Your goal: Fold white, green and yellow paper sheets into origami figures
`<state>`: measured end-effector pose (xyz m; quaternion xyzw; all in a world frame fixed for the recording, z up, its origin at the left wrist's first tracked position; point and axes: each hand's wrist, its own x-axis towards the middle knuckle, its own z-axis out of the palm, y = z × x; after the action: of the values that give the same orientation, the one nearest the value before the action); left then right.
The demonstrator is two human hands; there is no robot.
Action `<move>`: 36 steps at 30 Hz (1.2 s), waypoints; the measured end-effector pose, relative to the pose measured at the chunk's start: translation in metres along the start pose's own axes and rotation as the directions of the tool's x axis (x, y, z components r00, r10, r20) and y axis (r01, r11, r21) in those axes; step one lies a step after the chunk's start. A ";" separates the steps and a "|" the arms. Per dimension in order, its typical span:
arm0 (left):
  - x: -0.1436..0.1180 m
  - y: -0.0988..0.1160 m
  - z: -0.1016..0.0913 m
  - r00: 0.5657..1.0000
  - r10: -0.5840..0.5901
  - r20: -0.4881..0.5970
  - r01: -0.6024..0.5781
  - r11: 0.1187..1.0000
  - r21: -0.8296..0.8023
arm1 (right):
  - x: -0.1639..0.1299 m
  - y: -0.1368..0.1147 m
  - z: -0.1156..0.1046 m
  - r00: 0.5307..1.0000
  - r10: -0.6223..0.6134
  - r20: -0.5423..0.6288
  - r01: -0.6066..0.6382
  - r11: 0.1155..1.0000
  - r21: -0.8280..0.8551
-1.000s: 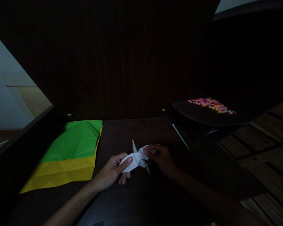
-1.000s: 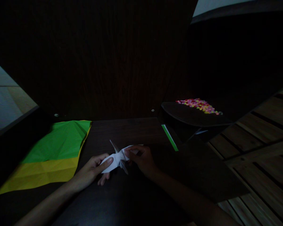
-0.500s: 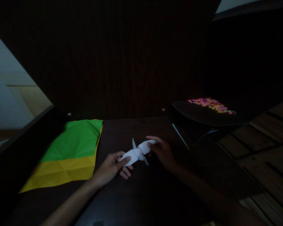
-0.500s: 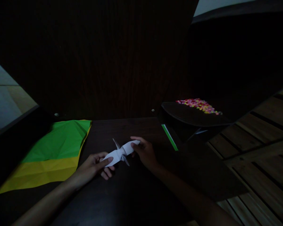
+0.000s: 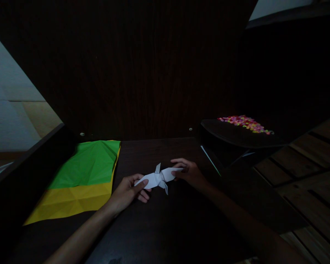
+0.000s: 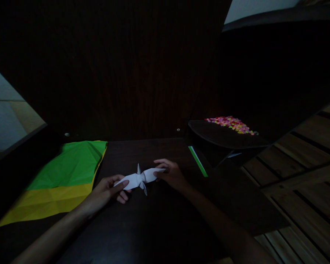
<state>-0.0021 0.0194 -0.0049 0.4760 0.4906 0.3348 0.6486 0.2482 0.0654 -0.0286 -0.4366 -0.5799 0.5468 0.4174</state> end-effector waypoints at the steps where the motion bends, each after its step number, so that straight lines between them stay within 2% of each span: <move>1: 0.001 -0.001 -0.001 1.000 0.000 -0.010 0.000 1.000 0.016 | 0.001 0.001 -0.001 1.000 0.010 0.005 -0.010 1.000 0.009; 3: 0.002 -0.003 -0.005 0.999 0.013 -0.034 -0.009 0.994 0.105 | 0.002 0.001 -0.003 1.000 0.027 0.006 -0.027 1.000 0.014; 5: 0.002 -0.003 -0.008 0.992 0.089 -0.084 -0.061 0.957 0.285 | 0.003 0.001 -0.004 0.999 0.025 -0.021 -0.026 1.000 -0.009; 8: -0.001 0.000 -0.010 0.935 0.322 -0.150 -0.180 0.794 0.581 | 0.004 0.000 -0.006 0.996 -0.028 -0.088 0.019 0.994 -0.107; 10: -0.003 0.003 -0.010 0.888 0.434 -0.153 -0.213 0.682 0.700 | 0.004 -0.001 -0.007 0.990 -0.077 -0.118 0.055 0.981 -0.184; 13: -0.004 0.003 -0.011 0.851 0.507 -0.134 -0.228 0.589 0.775 | 0.003 -0.003 -0.008 0.972 -0.179 -0.154 0.126 0.944 -0.305; 18: -0.007 -0.002 -0.014 0.846 0.531 -0.040 -0.281 0.509 0.813 | -0.003 -0.010 -0.004 0.904 -0.392 -0.171 0.276 0.839 -0.469; 22: -0.010 -0.003 -0.012 0.832 0.551 0.066 -0.325 0.386 0.864 | -0.015 -0.020 0.005 0.876 -0.467 -0.116 0.344 0.777 -0.528; 25: -0.012 -0.004 -0.009 0.824 0.557 0.105 -0.329 0.319 0.889 | -0.026 -0.027 0.015 0.840 -0.542 -0.021 0.429 0.688 -0.586; 27: -0.014 -0.005 -0.007 0.827 0.552 0.104 -0.331 0.329 0.884 | -0.033 -0.028 0.024 0.830 -0.557 0.032 0.458 0.648 -0.608; 29: -0.016 -0.005 -0.005 0.840 0.537 0.081 -0.330 0.387 0.861 | -0.037 -0.028 0.033 0.824 -0.563 0.066 0.471 0.615 -0.633; 32: -0.019 -0.003 -0.002 0.870 0.493 0.010 -0.309 0.530 0.790 | -0.039 -0.024 0.043 0.821 -0.566 0.068 0.462 0.591 -0.661; 36: -0.019 0.000 0.000 0.912 0.401 -0.090 -0.263 0.738 0.622 | -0.037 -0.022 0.048 0.830 -0.551 0.084 0.469 0.609 -0.639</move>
<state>-0.0078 0.0024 0.0008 0.6959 0.5452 0.3242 0.3367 0.2110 0.0165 -0.0099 -0.3996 -0.8028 0.1479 0.4171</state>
